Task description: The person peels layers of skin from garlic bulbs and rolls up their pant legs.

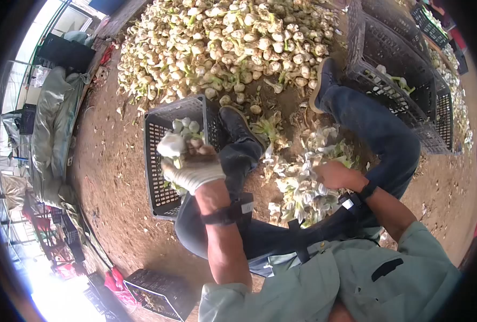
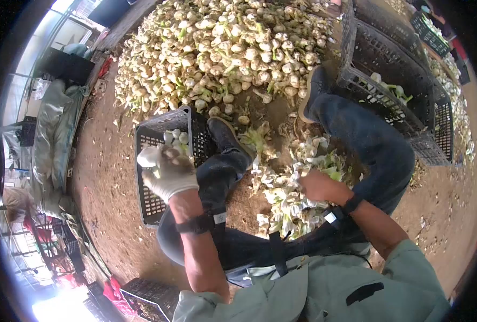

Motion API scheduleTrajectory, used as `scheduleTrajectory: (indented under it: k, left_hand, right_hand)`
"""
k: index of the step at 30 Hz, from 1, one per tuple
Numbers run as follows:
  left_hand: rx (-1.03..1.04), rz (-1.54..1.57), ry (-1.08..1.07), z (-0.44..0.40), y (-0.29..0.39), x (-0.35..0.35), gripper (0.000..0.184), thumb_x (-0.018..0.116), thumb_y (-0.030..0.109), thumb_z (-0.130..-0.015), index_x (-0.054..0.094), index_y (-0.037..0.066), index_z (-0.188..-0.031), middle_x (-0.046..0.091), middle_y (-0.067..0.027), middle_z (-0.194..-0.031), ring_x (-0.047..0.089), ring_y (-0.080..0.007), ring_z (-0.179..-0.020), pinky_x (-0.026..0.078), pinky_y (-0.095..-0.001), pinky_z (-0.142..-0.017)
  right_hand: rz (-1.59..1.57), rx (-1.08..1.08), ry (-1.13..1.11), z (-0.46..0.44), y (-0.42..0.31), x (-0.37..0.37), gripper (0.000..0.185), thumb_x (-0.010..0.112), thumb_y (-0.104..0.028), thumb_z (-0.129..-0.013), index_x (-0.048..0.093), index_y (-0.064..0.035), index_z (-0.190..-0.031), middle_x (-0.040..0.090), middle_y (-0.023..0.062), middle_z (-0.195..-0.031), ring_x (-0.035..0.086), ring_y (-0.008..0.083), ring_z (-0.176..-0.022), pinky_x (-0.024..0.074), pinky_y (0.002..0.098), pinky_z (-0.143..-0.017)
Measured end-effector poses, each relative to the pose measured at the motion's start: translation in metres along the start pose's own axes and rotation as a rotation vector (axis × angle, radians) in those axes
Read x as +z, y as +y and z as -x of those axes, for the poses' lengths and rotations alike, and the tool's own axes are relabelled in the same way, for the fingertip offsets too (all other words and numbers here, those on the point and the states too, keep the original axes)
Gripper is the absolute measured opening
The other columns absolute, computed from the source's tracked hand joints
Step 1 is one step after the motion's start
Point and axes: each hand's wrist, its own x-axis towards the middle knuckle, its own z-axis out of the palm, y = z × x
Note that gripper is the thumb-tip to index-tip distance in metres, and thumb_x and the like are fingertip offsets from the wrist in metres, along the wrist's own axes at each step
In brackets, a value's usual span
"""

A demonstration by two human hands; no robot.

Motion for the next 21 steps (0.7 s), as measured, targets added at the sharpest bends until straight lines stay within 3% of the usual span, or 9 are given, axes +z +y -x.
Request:
scheduleTrajectory:
  k: [1,4,7,8,11,13,16,18,21]
  left_hand:
    - [0.084,0.147,0.218,0.007,-0.002,0.021,0.069,0.042,0.063,-0.089,0.057,0.003,-0.118,0.062,-0.0092,-0.102,0.057,-0.0175,-0.078,0.046,-0.0262,-0.060]
    - [-0.064,0.087,-0.082,0.020,-0.005,0.012,0.073,0.045,0.065,-0.088,0.055,0.002,-0.123,0.061,-0.0077,-0.100,0.054,-0.0177,-0.081,0.044,-0.0299,-0.066]
    - [-0.061,-0.031,-0.104,0.011,-0.013,0.008,0.072,0.047,0.064,-0.088,0.056,0.001,-0.123,0.061,-0.0063,-0.099,0.053,-0.0179,-0.081,0.044,-0.0298,-0.066]
    - [-0.054,-0.025,-0.099,0.012,-0.016,0.010,0.069,0.047,0.062,-0.090,0.058,0.002,-0.121,0.062,-0.0052,-0.093,0.054,-0.0184,-0.079,0.044,-0.0307,-0.067]
    - [-0.048,-0.033,0.007,0.017,-0.021,0.022,0.065,0.047,0.061,-0.091,0.060,0.002,-0.118,0.063,-0.0055,-0.090,0.056,-0.0191,-0.075,0.045,-0.0309,-0.064]
    - [-0.058,-0.028,0.083,0.023,-0.020,0.025,0.063,0.046,0.060,-0.093,0.060,0.004,-0.118,0.064,-0.0073,-0.088,0.057,-0.0207,-0.069,0.046,-0.0306,-0.058]
    - [-0.063,-0.016,0.102,0.025,-0.021,0.027,0.060,0.040,0.059,-0.095,0.061,0.007,-0.116,0.064,-0.0094,-0.084,0.059,-0.0239,-0.063,0.047,-0.0327,-0.049]
    - [-0.076,-0.038,0.084,0.024,-0.020,0.026,0.059,0.040,0.058,-0.096,0.062,0.006,-0.115,0.063,-0.0094,-0.082,0.059,-0.0243,-0.063,0.047,-0.0331,-0.050]
    - [-0.082,-0.061,0.080,0.025,-0.021,0.032,0.056,0.039,0.054,-0.097,0.061,0.005,-0.114,0.061,-0.0102,-0.078,0.058,-0.0251,-0.060,0.048,-0.0349,-0.049]
  right_hand:
    - [0.004,0.001,0.002,-0.003,0.001,0.004,0.025,0.057,-0.017,-0.080,0.064,0.0023,-0.094,0.065,0.0245,-0.086,0.063,0.0427,-0.081,0.0493,0.0516,-0.070]
    - [-0.047,-0.172,-0.279,-0.013,0.003,0.010,0.024,0.060,-0.016,-0.074,0.066,0.0017,-0.089,0.066,0.0239,-0.080,0.064,0.0418,-0.078,0.0486,0.0501,-0.065]
    - [-0.202,-0.331,-0.238,-0.027,0.008,0.037,0.021,0.062,-0.017,-0.073,0.068,0.0010,-0.081,0.065,0.0226,-0.076,0.065,0.0399,-0.074,0.0480,0.0487,-0.061]
    - [0.162,-0.151,-0.496,-0.039,-0.010,0.040,0.017,0.065,-0.015,-0.071,0.068,0.0010,-0.076,0.067,0.0212,-0.079,0.066,0.0367,-0.072,0.0491,0.0477,-0.058]
    - [0.275,-0.251,-0.507,-0.061,-0.018,0.037,0.013,0.067,-0.011,-0.071,0.069,0.0010,-0.077,0.069,0.0195,-0.082,0.066,0.0352,-0.069,0.0508,0.0470,-0.059]
    - [0.121,-0.401,-0.036,-0.098,0.000,0.037,0.009,0.064,-0.006,-0.074,0.062,-0.0004,-0.081,0.065,0.0183,-0.072,0.065,0.0363,-0.067,0.0506,0.0483,-0.060]
    - [0.143,-0.117,0.119,-0.182,-0.017,-0.011,0.012,0.056,-0.009,-0.080,0.058,-0.0007,-0.088,0.059,0.0176,-0.067,0.063,0.0357,-0.063,0.0483,0.0481,-0.059]
    - [0.232,-0.391,0.727,-0.226,-0.016,-0.020,0.029,0.057,-0.012,-0.079,0.062,0.0005,-0.105,0.063,0.0217,-0.079,0.065,0.0353,-0.081,0.0494,0.0481,-0.074]
    - [0.330,-0.440,0.607,-0.270,0.011,-0.005,0.037,0.057,-0.020,-0.083,0.064,0.0025,-0.110,0.065,0.0241,-0.099,0.060,0.0348,-0.102,0.0428,0.0478,-0.094]
